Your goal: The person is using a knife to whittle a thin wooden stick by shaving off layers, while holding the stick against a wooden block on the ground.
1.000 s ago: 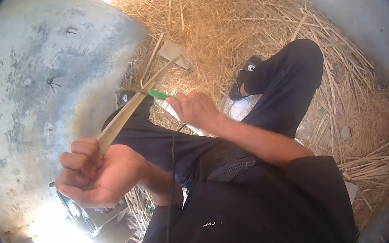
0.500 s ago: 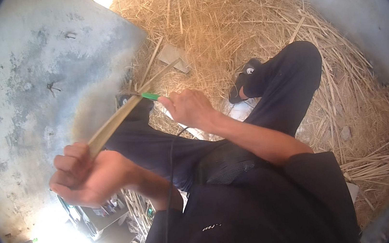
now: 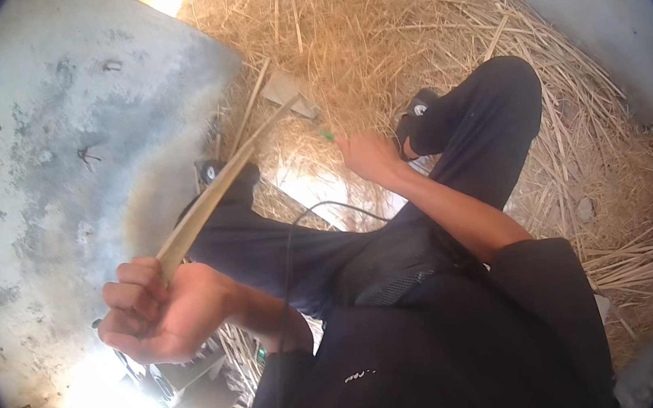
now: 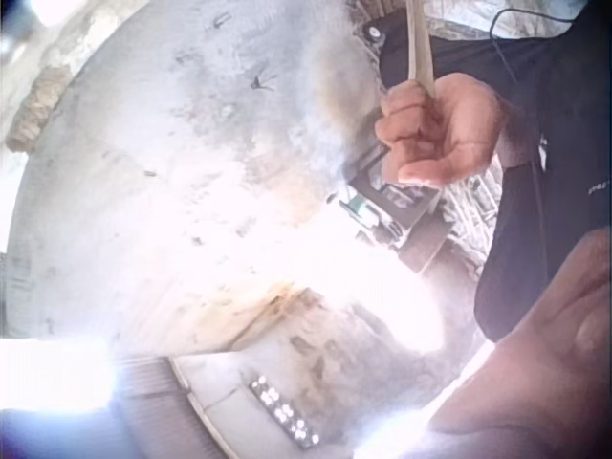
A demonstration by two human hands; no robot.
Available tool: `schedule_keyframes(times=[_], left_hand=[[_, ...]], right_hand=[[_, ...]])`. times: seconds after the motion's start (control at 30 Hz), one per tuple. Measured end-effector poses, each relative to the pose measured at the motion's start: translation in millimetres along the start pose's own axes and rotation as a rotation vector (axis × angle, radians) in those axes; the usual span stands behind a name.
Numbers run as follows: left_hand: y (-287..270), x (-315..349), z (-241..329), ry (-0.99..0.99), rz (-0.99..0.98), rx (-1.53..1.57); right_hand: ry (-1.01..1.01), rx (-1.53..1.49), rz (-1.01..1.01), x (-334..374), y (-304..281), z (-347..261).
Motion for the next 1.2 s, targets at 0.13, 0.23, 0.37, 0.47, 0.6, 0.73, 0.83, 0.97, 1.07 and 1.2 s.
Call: schedule_keyframes(times=[0.13,0.23,0.37,0.47,0.6,0.73,0.83,0.97,1.07,1.2], left_hand=[[-11,-11,-7,-0.026,0.058,0.023],[-13,-15,-10,-0.051,0.045,0.032],[-19,-22,-12,-0.072,0.058,0.062],[-23,-19,-10,-0.051,0.107,-0.001],[-17,-13,-8,-0.089,0.058,0.072],[-11,-8,-4,-0.091,0.033,0.070],[-15,-8,-2,-0.044,0.013,0.055],[-13,-3,-3,-0.067,0.020,0.075],[-10,-2,-1,-0.070,-0.005,0.068],[-10,2,3,-0.061,0.002,0.026]], right_hand=[[0.023,-0.425,0.134,11,-66,-15],[-0.069,-0.576,0.158,26,-83,-48],[-0.174,-0.721,0.058,32,-82,-88],[-0.363,-0.784,0.107,51,-110,-125],[-0.401,-0.707,0.167,67,-119,-146],[-0.271,-0.462,0.055,27,-56,-98],[-0.330,-0.550,0.056,38,-97,-118],[-0.495,-0.663,0.184,55,-136,-145],[-0.553,-0.621,0.256,61,-124,-147],[-0.296,-0.410,0.298,20,-68,-104]])
Point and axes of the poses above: each hand's wrist, its own x-axis away from the middle knuckle, its own y-axis out of the palm, z = x × y, the point moved 8 cm from there along -x, towards the middle knuckle, and after that the axes turned 11 degrees about x, right-handed, at the moved point
